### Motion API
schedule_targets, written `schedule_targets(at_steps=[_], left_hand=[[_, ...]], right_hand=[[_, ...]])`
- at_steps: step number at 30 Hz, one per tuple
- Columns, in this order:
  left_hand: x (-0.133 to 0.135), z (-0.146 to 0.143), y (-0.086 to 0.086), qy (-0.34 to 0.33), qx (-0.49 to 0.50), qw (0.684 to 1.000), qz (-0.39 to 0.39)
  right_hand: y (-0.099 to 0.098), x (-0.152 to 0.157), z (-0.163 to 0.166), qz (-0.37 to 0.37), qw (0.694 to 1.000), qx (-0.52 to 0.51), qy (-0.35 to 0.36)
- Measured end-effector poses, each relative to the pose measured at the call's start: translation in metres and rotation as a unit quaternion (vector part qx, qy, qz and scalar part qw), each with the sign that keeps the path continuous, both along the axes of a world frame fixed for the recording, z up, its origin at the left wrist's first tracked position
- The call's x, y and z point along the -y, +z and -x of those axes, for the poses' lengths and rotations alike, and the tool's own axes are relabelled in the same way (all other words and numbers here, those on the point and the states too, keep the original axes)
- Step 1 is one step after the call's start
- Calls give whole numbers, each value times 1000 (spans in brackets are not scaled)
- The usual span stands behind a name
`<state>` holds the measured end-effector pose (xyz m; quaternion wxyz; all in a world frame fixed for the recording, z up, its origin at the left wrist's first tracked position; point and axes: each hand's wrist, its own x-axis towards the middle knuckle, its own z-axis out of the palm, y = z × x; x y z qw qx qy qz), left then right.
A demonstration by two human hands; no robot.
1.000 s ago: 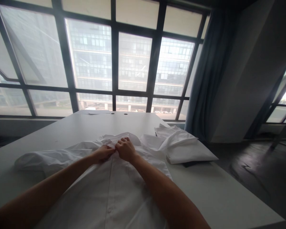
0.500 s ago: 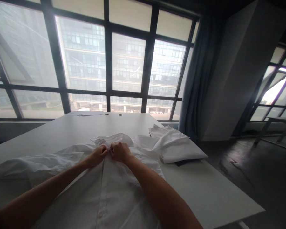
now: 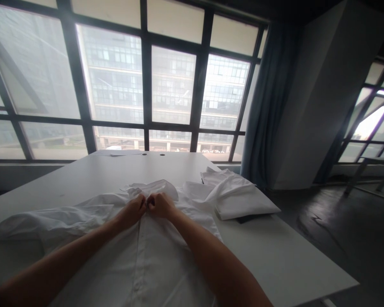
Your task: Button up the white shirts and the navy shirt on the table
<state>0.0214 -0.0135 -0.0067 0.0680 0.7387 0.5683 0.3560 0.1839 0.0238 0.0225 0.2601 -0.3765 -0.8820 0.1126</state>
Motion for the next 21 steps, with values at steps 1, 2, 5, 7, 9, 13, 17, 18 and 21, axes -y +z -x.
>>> schedule_targets(at_steps=[1,2,5,7,9,13,17,18,21], left_hand=[[1,0,1,3,-5,1000,3],[2,0,1,5,-11,1000,5],[4,-1,4,11,-34,999,11],[6,-1,6,18,-49,998,20],[8,-1,10,29,-65,997,40],[12,-1,17,46,-90,992,77],[14,-1,21,49,-97,990,90],[14,-1,21,51,-97,990,91],[14,-3,20,65,-103,988,94]], right_hand=[[1,0,0,0,1000,5,2],[1,0,-1,2,1000,10,3],[4,0,-2,11,1000,25,11],[5,0,-2,11,999,30,18],[5,0,-2,8,999,40,15],[1,-1,-3,10,997,71,6],[-2,-4,-6,16,996,76,42],[-2,-5,-7,20,996,76,50],[-4,-7,-8,29,994,75,72]])
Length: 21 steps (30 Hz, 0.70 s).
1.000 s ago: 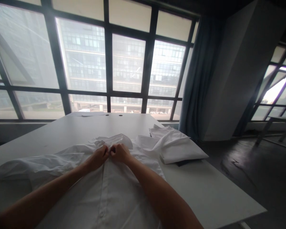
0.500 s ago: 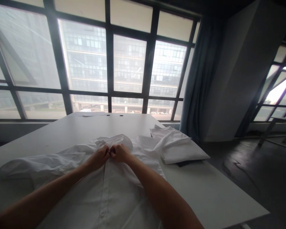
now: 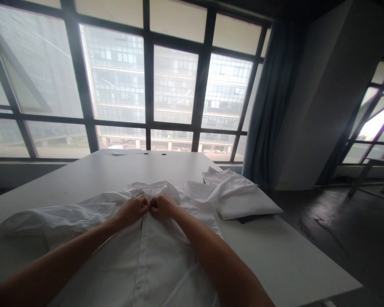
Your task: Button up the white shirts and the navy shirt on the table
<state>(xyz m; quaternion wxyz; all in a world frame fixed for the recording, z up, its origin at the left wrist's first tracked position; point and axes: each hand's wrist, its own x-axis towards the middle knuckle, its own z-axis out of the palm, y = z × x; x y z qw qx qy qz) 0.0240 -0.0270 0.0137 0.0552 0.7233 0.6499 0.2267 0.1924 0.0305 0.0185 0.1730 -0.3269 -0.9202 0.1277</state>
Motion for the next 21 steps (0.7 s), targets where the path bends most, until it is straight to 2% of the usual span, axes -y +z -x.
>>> schedule_targets(at_steps=[6,13,21], left_hand=[[1,-3,-1,16,-14,1000,-1],[2,-4,1,18,39,999,21],[-12,3,-9,-47,111,993,10]], right_hand=[[-6,0,1,-44,999,16,-5],[-9,0,2,-65,997,34,-15],[-7,0,1,-70,996,19,-45]])
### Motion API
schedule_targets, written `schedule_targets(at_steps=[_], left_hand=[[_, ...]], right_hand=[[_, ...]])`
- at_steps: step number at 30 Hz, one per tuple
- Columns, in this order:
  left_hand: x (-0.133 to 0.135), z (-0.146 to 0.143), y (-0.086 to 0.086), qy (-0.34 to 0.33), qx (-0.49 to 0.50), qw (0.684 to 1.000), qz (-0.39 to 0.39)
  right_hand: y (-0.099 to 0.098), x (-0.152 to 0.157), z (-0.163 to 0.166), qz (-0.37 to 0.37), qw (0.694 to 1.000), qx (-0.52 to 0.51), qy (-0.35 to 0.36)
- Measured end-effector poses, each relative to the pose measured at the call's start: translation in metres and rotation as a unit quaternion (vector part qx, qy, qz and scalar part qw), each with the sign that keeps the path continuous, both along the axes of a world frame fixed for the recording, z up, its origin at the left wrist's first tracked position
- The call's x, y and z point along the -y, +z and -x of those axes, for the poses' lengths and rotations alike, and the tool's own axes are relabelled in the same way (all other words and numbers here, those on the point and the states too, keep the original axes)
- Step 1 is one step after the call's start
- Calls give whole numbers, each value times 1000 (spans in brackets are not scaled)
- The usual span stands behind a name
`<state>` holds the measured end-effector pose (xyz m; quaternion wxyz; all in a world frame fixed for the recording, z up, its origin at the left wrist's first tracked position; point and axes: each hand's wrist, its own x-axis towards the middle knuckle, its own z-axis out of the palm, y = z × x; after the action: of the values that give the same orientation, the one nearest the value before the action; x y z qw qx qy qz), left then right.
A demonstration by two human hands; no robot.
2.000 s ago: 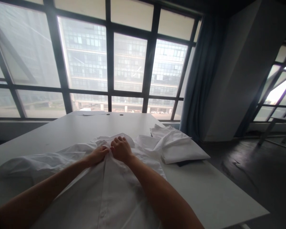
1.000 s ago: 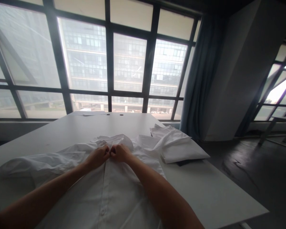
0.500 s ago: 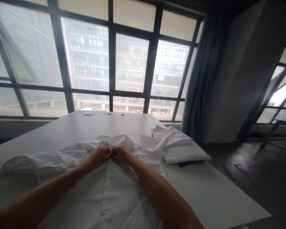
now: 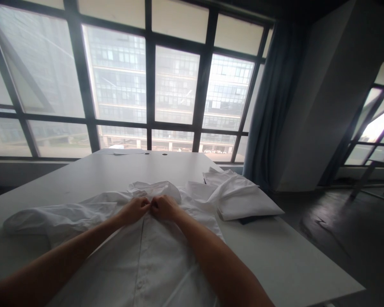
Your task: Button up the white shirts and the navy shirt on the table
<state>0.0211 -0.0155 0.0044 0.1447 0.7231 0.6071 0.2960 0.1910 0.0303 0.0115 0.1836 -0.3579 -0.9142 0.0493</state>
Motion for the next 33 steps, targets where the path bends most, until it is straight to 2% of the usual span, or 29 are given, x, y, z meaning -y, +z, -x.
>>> schedule_targets(at_steps=[5,12,15,18,23,27,30,33], left_hand=[[-4,5,-4,-26,5,999,-39],[4,9,1,-87,-66,994,-21],[6,9,3,-66,-78,995,-16],[5,10,3,-8,-91,996,-3],[4,19,14,46,-143,987,49],[31,33,18,53,-165,982,78],[72,45,7,74,-205,973,76],[103,67,-5,95,-237,959,124]], right_hand=[[11,1,-3,1,1000,-12,-12],[19,-4,-11,9,1000,-17,-12],[21,-9,-16,0,1000,-10,-16],[25,-10,-20,4,1000,15,-15],[37,-9,-28,63,995,76,-28],[42,-12,-46,134,983,119,-30],[44,-13,-66,120,980,141,-78],[43,-7,-79,102,975,157,-119]])
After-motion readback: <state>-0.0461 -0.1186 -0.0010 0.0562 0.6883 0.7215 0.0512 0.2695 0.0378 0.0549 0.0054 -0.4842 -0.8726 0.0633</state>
